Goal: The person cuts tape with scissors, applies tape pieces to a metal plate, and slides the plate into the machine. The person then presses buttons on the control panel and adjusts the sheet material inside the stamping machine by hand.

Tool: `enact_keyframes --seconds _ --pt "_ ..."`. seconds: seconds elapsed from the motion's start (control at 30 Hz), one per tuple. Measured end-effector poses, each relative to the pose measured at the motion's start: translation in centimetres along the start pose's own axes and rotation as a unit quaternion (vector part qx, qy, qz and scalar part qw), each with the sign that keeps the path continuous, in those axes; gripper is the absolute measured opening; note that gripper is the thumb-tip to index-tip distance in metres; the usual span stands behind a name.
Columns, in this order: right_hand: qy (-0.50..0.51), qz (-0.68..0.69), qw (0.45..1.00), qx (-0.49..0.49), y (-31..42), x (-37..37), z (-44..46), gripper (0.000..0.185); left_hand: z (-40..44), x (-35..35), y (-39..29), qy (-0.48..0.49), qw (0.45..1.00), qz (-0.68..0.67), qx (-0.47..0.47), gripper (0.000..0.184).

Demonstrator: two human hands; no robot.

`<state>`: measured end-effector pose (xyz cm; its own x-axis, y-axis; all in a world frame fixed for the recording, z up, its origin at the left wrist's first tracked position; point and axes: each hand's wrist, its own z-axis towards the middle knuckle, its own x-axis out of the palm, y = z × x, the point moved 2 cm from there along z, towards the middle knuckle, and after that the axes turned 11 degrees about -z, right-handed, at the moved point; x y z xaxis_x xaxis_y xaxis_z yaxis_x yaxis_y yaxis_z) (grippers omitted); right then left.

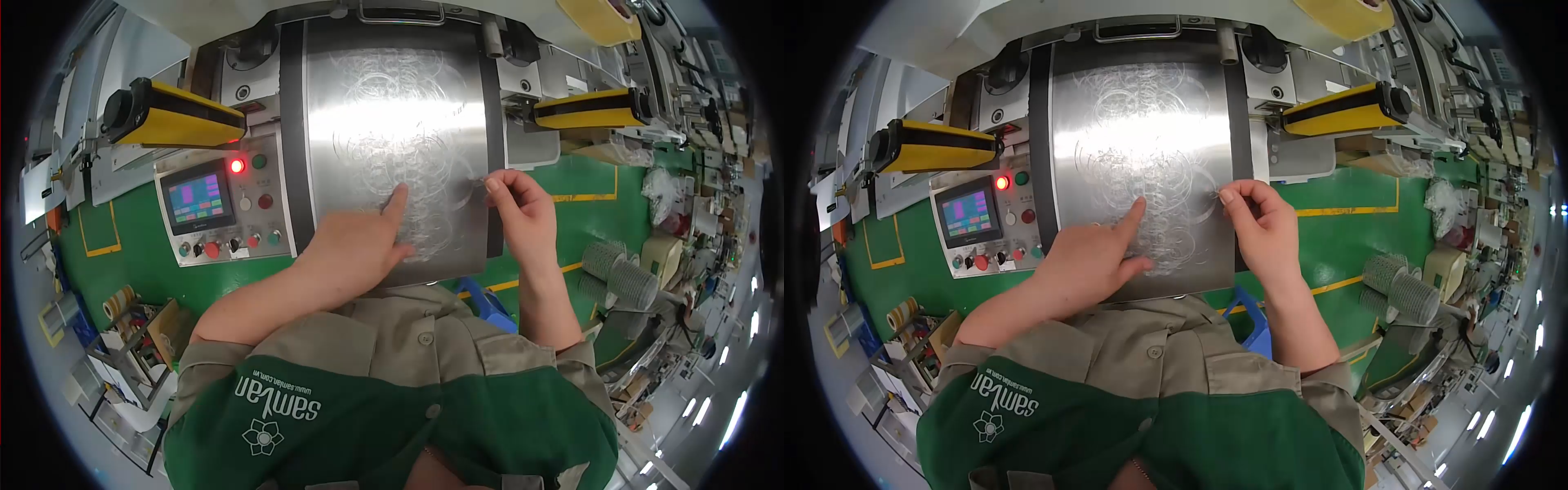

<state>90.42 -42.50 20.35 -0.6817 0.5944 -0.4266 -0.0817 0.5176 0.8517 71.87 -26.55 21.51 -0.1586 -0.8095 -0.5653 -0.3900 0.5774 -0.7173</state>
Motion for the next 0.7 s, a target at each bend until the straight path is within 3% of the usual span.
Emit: enact_keyframes --seconds 0.7 --pt "0.009 -0.015 1.0 0.017 -0.3 1.0 1.9 0.013 0.6 -0.4 -0.1 0.026 1.0 -0.004 0.014 0.076"
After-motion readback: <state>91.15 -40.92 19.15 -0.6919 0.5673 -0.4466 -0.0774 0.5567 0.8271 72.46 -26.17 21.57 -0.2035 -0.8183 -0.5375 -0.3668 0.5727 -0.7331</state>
